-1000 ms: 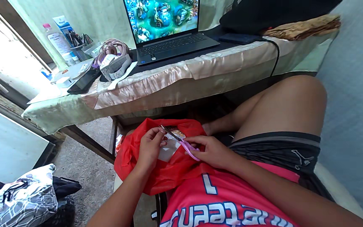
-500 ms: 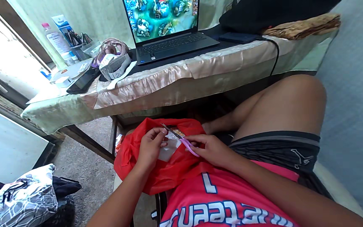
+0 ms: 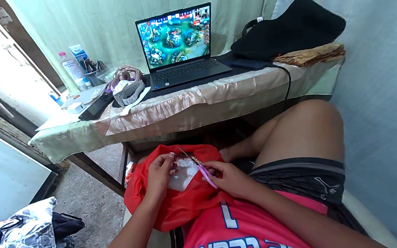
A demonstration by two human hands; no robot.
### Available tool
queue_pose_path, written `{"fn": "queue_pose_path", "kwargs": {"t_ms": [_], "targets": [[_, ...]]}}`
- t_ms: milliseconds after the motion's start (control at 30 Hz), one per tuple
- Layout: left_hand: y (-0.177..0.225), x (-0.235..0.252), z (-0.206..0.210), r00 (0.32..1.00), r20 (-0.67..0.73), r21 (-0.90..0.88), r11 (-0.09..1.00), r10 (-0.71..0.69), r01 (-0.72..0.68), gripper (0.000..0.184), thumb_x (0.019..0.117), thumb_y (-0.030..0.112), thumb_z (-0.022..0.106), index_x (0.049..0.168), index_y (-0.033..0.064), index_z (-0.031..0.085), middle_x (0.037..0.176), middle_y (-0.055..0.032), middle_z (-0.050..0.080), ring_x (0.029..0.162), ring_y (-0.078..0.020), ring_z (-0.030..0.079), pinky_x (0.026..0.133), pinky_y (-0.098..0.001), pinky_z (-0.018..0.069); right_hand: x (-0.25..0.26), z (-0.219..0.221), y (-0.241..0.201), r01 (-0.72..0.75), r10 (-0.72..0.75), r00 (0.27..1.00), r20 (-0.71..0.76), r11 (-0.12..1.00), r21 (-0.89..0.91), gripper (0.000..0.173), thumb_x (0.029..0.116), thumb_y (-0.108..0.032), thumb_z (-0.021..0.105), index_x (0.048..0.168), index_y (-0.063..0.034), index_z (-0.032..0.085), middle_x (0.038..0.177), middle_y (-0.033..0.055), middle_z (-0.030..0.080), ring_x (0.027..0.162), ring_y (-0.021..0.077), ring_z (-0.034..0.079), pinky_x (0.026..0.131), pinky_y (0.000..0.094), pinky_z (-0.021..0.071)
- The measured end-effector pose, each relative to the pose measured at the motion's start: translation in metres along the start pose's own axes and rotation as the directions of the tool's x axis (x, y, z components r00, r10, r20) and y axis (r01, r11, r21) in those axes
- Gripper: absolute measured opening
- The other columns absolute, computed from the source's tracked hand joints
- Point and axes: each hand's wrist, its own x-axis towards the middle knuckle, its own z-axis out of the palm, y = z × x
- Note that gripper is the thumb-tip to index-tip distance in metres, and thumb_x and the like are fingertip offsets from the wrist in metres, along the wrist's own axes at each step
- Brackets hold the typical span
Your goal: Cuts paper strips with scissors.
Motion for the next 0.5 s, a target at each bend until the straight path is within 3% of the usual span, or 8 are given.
{"fn": "queue_pose_path", "kwargs": {"t_ms": [100, 200, 367, 500], "targets": [[0.0013, -0.0018, 0.0016, 1.000, -0.013, -0.013, 1.000, -0.002, 0.002, 0.017, 0.0997, 0.016, 0.068, 0.099, -0.0005, 0.065, 0.087, -0.0120, 0.069, 0.073, -0.0193, 0.068, 0.065, -0.0343, 0.0608, -0.0011, 0.0006, -0.0020, 0.006, -0.005, 1.000, -0.010, 1.000, 0.022, 0.041, 0.0981, -0.035, 0.069, 0.136, -0.0186, 0.064, 0.107, -0.0020, 0.072, 0.090, 0.0047, 0.068, 0.084, 0.0244, 0.0577], [0.0000, -0.0027, 0.0034, 1.000, 0.000, -0.008, 1.000, 0.016, -0.016, 0.017, 0.0973, 0.012, 0.070, 0.095, 0.0008, 0.056, 0.085, -0.0111, 0.067, 0.072, -0.0190, 0.068, 0.066, -0.0347, 0.0615, -0.0012, -0.0001, -0.0044, 0.010, -0.009, 1.000, -0.020, 1.000, 0.019, 0.041, 0.0982, -0.035, 0.068, 0.136, -0.0188, 0.065, 0.103, -0.0026, 0.072, 0.088, 0.0044, 0.068, 0.082, 0.0240, 0.0578], [-0.0004, -0.0032, 0.0038, 0.998, 0.055, 0.015, 1.000, 0.027, -0.027, 0.018, 0.1049, 0.017, 0.057, 0.110, 0.0005, 0.062, 0.097, -0.0123, 0.070, 0.081, -0.0203, 0.070, 0.072, -0.0354, 0.0614, -0.0030, 0.0001, -0.0048, 0.007, -0.007, 1.000, 0.008, 0.999, 0.043, 0.042, 0.0983, -0.037, 0.068, 0.136, -0.0188, 0.064, 0.098, -0.0028, 0.072, 0.082, 0.0057, 0.068, 0.076, 0.0245, 0.0581], [-0.0023, -0.0023, 0.0049, 0.995, 0.084, 0.038, 0.998, 0.050, -0.053, 0.022, 0.1061, 0.019, 0.055, 0.117, 0.0017, 0.063, 0.107, -0.0122, 0.070, 0.088, -0.0210, 0.071, 0.075, -0.0360, 0.0617, -0.0043, 0.0028, -0.0025, 0.019, -0.019, 1.000, 0.003, 0.999, 0.043, 0.043, 0.0988, -0.034, 0.068, 0.139, -0.0178, 0.062, 0.108, -0.0025, 0.073, 0.092, 0.0061, 0.070, 0.084, 0.0267, 0.0595]]}}
